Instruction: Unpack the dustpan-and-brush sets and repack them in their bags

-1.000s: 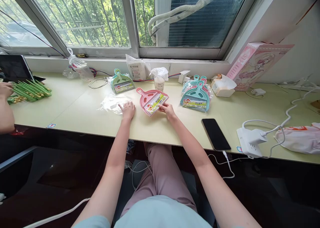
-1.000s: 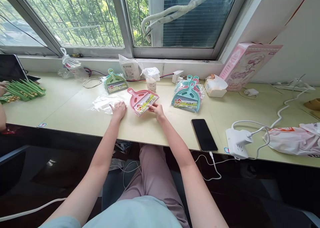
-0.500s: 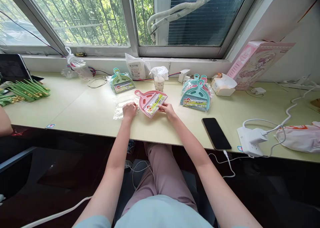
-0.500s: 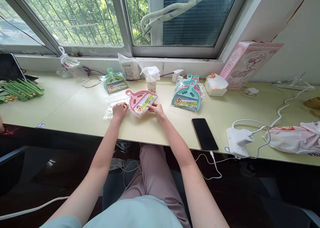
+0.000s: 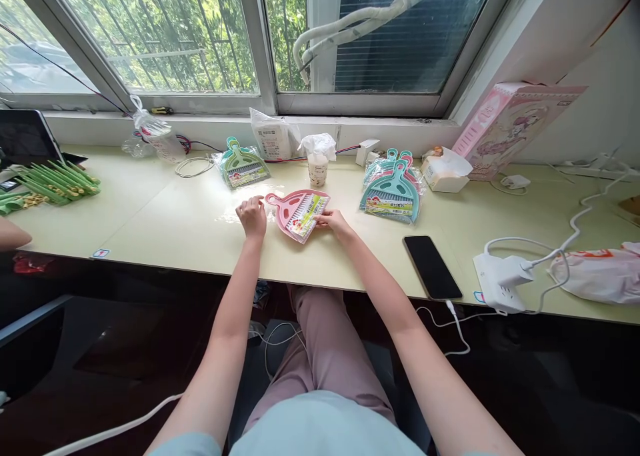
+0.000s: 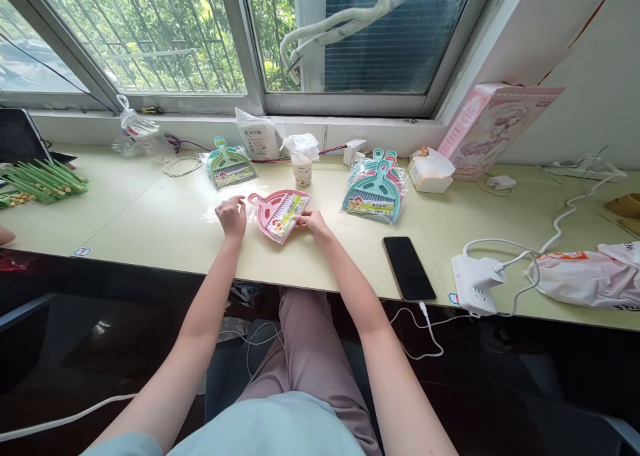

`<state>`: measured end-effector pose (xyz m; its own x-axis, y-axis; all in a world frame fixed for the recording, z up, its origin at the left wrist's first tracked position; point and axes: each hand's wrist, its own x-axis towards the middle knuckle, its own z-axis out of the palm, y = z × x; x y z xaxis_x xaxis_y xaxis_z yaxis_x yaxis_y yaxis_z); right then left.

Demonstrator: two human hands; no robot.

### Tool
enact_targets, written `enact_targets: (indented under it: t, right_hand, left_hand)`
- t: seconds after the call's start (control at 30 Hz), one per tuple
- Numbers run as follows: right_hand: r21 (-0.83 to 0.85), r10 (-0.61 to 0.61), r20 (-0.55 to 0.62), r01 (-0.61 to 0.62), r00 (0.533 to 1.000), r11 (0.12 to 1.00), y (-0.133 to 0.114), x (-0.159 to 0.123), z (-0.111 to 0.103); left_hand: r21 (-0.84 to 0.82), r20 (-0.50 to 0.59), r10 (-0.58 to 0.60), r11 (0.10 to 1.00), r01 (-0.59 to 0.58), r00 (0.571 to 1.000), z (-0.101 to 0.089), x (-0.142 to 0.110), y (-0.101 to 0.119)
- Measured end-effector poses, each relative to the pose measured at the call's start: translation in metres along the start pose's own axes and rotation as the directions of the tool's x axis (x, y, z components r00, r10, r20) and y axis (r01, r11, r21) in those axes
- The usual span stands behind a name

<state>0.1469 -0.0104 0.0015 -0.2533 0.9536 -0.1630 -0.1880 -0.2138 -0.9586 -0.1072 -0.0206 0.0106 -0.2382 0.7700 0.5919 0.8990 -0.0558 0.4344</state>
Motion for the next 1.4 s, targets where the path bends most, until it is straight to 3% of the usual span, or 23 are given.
enact_targets:
  t: [0.17, 0.4, 0.63, 0.7, 0.77, 0.83, 0.9, 0.93, 1.0, 1.07, 1.17, 1.27, 1.4]
  right_hand:
    - [-0.022, 0.018, 0.019, -0.018, 1.0, 1.0, -0.001, -0.001, 0.001]
    - [-0.047, -0.055, 0.101, 0.06, 0.993, 0.997, -0.002, -0.004, 0.005]
    - [-0.002, -0.123, 0.032, 0.123, 0.992, 0.992, 0.002, 0.0, 0.004]
    - [0.019, -0.142, 0.003, 0.142, 0.99, 0.99, 0.002, 0.001, 0.005]
    - [0.032, -0.152, -0.026, 0.153, 0.988, 0.988, 0.003, 0.002, 0.005]
    - [0.045, -0.165, -0.043, 0.167, 0.985, 0.985, 0.003, 0.002, 0.006]
    - [0.059, -0.182, -0.045, 0.185, 0.982, 0.981, 0.003, 0.002, 0.007]
    - [0.064, -0.187, -0.044, 0.19, 0.981, 0.98, 0.004, 0.001, 0.008]
    - [0.063, -0.184, -0.043, 0.186, 0.982, 0.981, 0.004, 0.001, 0.009]
    - [0.052, -0.173, -0.051, 0.176, 0.984, 0.983, 0.004, 0.0, 0.011]
    - [0.043, -0.169, -0.075, 0.173, 0.983, 0.984, 0.004, -0.002, 0.015]
    - [0.035, -0.168, -0.116, 0.173, 0.979, 0.984, 0.004, -0.003, 0.019]
    - [0.039, -0.179, -0.174, 0.188, 0.968, 0.981, 0.004, -0.004, 0.023]
  left_hand:
    - [-0.087, -0.108, -0.015, 0.996, 0.005, 0.994, -0.001, 0.0, 0.0]
    - [-0.185, -0.083, 0.267, 0.943, -0.278, 0.96, 0.01, -0.003, 0.003]
    - [-0.246, -0.132, 0.353, 0.894, -0.375, 0.926, 0.01, -0.012, 0.016]
    - [-0.246, -0.219, 0.258, 0.919, -0.309, 0.941, 0.006, -0.015, 0.024]
    - [-0.286, -0.335, 0.038, 0.948, -0.14, 0.941, 0.001, -0.015, 0.03]
    - [-0.403, -0.368, -0.221, 0.913, 0.059, 0.903, -0.005, -0.012, 0.03]
    - [-0.555, -0.251, -0.402, 0.805, 0.209, 0.881, -0.008, -0.005, 0.024]
    - [-0.628, -0.129, -0.436, 0.731, 0.267, 0.891, -0.008, -0.001, 0.02]
    - [-0.746, 0.182, -0.358, 0.557, 0.365, 0.916, -0.006, 0.005, 0.012]
    - [-0.817, 0.404, -0.178, 0.372, 0.441, 0.897, -0.001, 0.008, 0.009]
    - [-0.85, 0.492, -0.019, 0.204, 0.485, 0.871, 0.009, 0.005, 0.014]
    - [-0.839, 0.528, 0.069, 0.198, 0.507, 0.846, 0.014, -0.003, 0.026]
    - [-0.825, 0.55, 0.099, 0.217, 0.521, 0.829, 0.015, -0.012, 0.036]
